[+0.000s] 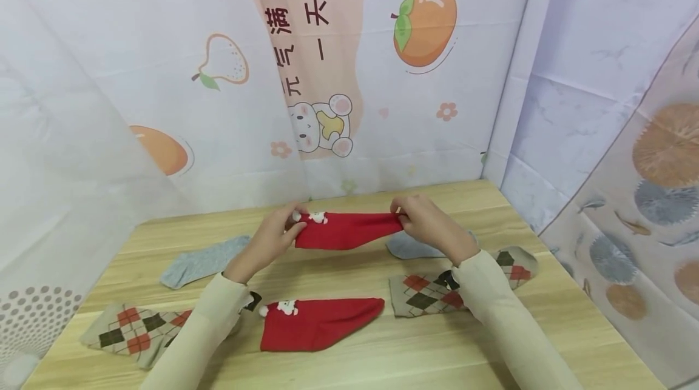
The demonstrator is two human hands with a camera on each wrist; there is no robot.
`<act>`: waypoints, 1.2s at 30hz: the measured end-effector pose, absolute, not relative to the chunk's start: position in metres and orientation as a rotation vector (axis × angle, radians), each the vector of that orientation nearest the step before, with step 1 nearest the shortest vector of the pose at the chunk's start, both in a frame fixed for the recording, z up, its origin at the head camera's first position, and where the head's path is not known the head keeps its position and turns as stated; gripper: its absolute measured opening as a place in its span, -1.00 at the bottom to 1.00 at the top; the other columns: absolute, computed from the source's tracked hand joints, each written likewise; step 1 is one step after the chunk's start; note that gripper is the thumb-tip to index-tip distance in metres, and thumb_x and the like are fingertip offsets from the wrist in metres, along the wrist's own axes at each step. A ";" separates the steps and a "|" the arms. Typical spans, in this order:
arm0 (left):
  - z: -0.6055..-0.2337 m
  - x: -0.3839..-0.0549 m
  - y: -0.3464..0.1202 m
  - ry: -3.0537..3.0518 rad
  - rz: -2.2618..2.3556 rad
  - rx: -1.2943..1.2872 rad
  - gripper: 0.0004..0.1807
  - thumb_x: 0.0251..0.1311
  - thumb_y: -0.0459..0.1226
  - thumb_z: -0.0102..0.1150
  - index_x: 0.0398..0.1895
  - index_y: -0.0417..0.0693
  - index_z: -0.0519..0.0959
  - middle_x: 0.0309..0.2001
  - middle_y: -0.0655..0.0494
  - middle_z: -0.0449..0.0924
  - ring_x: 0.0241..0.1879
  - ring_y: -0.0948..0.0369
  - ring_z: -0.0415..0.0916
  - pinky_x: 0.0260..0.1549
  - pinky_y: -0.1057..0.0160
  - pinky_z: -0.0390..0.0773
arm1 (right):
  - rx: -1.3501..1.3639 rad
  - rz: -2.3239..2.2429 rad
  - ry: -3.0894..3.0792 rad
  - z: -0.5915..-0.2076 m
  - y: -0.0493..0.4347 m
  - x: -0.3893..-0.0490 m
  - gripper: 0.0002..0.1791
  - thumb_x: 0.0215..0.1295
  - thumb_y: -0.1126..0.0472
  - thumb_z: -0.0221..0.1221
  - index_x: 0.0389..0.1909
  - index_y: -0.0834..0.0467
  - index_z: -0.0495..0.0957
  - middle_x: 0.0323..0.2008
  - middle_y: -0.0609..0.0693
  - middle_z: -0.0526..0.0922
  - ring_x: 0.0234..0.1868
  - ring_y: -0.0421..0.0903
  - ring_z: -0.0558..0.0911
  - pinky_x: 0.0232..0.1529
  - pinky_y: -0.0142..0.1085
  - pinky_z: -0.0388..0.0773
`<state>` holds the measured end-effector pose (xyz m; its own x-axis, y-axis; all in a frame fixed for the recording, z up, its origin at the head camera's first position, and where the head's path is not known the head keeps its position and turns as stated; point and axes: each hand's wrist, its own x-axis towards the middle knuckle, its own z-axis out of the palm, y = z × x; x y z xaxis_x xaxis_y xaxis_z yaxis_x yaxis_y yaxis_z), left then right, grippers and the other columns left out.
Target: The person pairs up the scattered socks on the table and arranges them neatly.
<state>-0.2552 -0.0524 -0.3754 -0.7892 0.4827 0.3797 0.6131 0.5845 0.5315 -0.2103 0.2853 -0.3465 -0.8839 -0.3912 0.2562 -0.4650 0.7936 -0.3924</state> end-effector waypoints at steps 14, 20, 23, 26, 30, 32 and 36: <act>-0.375 -0.224 -0.078 -2.625 -0.913 -1.021 -0.75 0.27 -0.38 0.28 -0.02 -0.08 0.53 -0.20 0.13 0.64 -0.34 0.29 0.53 -0.31 0.32 0.61 | 0.768 0.569 -2.866 -0.333 0.262 -0.186 -0.83 0.25 0.49 0.16 -0.20 0.28 0.66 -0.37 0.01 0.68 -0.48 -0.20 0.48 -0.44 -0.35 0.48; -0.369 -0.214 -0.092 -2.665 -0.874 -1.051 -0.73 0.25 -0.38 0.31 -0.02 -0.07 0.52 -0.19 0.14 0.65 -0.33 0.31 0.53 -0.28 0.35 0.61 | 0.865 0.538 -2.851 -0.331 0.253 -0.180 -0.80 0.22 0.51 0.18 -0.26 0.21 0.69 -0.41 -0.07 0.68 -0.49 -0.25 0.49 -0.44 -0.37 0.49; -0.366 -0.207 -0.103 -2.671 -0.864 -1.078 -0.72 0.20 -0.42 0.33 -0.06 -0.09 0.52 -0.27 0.11 0.66 -0.39 0.31 0.55 -0.33 0.35 0.61 | 0.920 0.541 -2.851 -0.330 0.246 -0.176 -0.80 0.21 0.50 0.20 -0.29 0.17 0.69 -0.43 -0.14 0.66 -0.48 -0.27 0.49 -0.43 -0.38 0.49; -0.365 -0.201 -0.112 -2.679 -0.852 -1.113 -0.69 0.17 -0.43 0.36 -0.06 -0.10 0.50 -0.28 0.11 0.66 -0.39 0.31 0.56 -0.36 0.37 0.62 | 0.957 0.527 -2.865 -0.331 0.239 -0.172 -0.81 0.19 0.49 0.24 -0.33 0.13 0.68 -0.46 -0.17 0.63 -0.48 -0.29 0.50 -0.42 -0.39 0.50; -0.365 -0.196 -0.120 -2.738 -0.804 -1.144 -0.69 0.18 -0.39 0.36 -0.06 -0.07 0.49 -0.33 0.18 0.62 -0.46 0.34 0.49 -0.44 0.40 0.58 | 0.988 0.490 -2.897 -0.330 0.231 -0.167 -0.85 0.19 0.45 0.29 -0.35 0.12 0.69 -0.48 -0.20 0.62 -0.51 -0.32 0.49 -0.44 -0.41 0.50; -0.367 -0.196 -0.122 -2.775 -0.789 -1.162 -0.71 0.20 -0.39 0.35 -0.07 -0.08 0.49 -0.36 0.20 0.60 -0.51 0.34 0.43 -0.48 0.40 0.54 | 0.989 0.477 -2.925 -0.330 0.228 -0.164 -0.86 0.20 0.42 0.30 -0.36 0.11 0.69 -0.49 -0.21 0.62 -0.53 -0.34 0.49 -0.45 -0.42 0.50; -0.368 -0.196 -0.123 -2.816 -0.785 -1.207 -0.74 0.22 -0.39 0.33 -0.08 -0.09 0.51 -0.33 0.20 0.63 -0.49 0.36 0.44 -0.48 0.41 0.54 | 0.996 0.449 -2.970 -0.332 0.225 -0.160 -0.82 0.18 0.46 0.28 -0.40 0.10 0.69 -0.52 -0.23 0.60 -0.54 -0.35 0.49 -0.44 -0.43 0.51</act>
